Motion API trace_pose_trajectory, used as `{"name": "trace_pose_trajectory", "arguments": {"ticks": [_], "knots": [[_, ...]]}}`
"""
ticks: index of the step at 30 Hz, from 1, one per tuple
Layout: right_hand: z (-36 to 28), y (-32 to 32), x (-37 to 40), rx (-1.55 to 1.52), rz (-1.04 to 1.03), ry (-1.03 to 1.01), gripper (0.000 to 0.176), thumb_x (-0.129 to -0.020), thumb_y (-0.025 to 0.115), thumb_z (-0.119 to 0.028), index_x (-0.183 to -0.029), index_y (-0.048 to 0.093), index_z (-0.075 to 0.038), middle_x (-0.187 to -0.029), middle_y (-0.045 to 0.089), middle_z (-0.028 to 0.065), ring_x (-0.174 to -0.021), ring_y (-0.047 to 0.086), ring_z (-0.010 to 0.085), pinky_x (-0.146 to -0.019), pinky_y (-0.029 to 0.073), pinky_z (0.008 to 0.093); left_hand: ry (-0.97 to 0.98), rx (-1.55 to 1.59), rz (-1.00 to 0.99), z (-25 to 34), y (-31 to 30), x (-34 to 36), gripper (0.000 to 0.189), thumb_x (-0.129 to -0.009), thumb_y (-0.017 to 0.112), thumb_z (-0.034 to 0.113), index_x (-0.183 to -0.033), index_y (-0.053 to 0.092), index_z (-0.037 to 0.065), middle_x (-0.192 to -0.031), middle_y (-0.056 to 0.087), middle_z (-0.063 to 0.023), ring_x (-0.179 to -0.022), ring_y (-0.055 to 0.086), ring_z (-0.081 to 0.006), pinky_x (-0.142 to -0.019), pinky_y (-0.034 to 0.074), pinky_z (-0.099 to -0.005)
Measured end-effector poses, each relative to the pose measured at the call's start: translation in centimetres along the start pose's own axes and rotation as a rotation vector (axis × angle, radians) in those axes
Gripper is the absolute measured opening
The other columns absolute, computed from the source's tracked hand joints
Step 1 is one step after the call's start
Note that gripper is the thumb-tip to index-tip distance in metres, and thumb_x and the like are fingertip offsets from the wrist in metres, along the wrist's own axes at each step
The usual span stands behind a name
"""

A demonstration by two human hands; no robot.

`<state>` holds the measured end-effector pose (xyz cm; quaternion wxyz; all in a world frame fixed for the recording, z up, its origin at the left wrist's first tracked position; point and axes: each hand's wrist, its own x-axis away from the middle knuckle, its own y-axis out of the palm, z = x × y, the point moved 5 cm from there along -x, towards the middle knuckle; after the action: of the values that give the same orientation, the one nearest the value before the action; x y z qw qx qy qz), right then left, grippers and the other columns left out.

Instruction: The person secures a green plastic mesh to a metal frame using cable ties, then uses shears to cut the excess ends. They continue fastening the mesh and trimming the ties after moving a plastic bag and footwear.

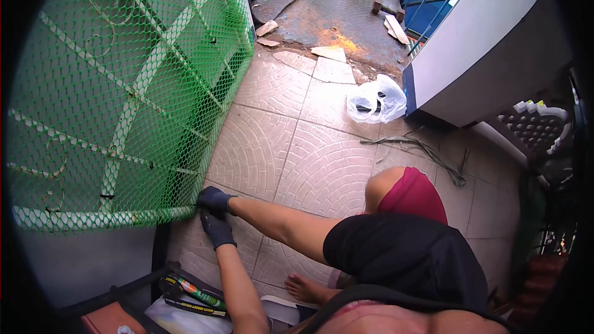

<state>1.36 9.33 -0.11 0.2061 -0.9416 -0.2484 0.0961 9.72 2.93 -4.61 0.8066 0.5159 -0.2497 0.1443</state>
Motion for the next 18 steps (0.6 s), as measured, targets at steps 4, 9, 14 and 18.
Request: {"name": "trace_pose_trajectory", "arguments": {"ticks": [4,9,14,18], "knots": [[-2.2,-1.6,0.9,0.248,0.042,0.013,0.026,-0.066,0.072,-0.012,-0.091,0.075,-0.01,-0.098,0.07,0.018,-0.096,0.068,0.0381,-0.083,0.055,0.0431,0.242,-0.319,-0.082,0.1,1.0,1.0,0.049,-0.105,0.034,0.031,-0.143,0.045,0.003,-0.141,0.051,-0.0118,-0.128,0.05,-0.0204,-0.112,0.032,-0.0331],[0.6,0.8,-0.4,-0.001,-0.009,-0.029,0.026,-0.066,0.072,-0.013,-0.092,0.074,-0.009,-0.098,0.07,0.0192,-0.097,0.068,0.0386,-0.084,0.054,0.0434,0.305,-0.341,0.035,0.4,-0.6,0.3,0.048,-0.104,0.036,0.03,-0.141,0.048,0.003,-0.139,0.053,-0.0121,-0.124,0.052,-0.0205,-0.11,0.035,-0.0336],[-3.1,-1.3,0.7,0.413,-0.084,-0.175,0.024,-0.071,0.068,-0.017,-0.094,0.073,-0.009,-0.096,0.069,0.021,-0.098,0.067,0.0388,-0.085,0.054,0.0435,0.185,-0.295,0.036,0.2,2.8,1.4,0.047,-0.103,0.036,0.031,-0.137,0.052,0.003,-0.136,0.056,-0.0123,-0.122,0.055,-0.0224,-0.109,0.036,-0.0338],[-3.9,-2.2,1.7,0.223,0.043,-0.255,0.029,-0.074,0.068,-0.024,-0.097,0.073,-0.007,-0.098,0.069,0.0234,-0.097,0.067,0.0387,-0.085,0.052,0.0445,0.083,-0.154,-0.04,0.8,-1.1,-1.2,0.054,-0.105,0.026,0.039,-0.148,0.041,0.009,-0.15,0.043,-0.0087,-0.139,0.039,-0.0208,-0.117,0.024,-0.0338]]}}
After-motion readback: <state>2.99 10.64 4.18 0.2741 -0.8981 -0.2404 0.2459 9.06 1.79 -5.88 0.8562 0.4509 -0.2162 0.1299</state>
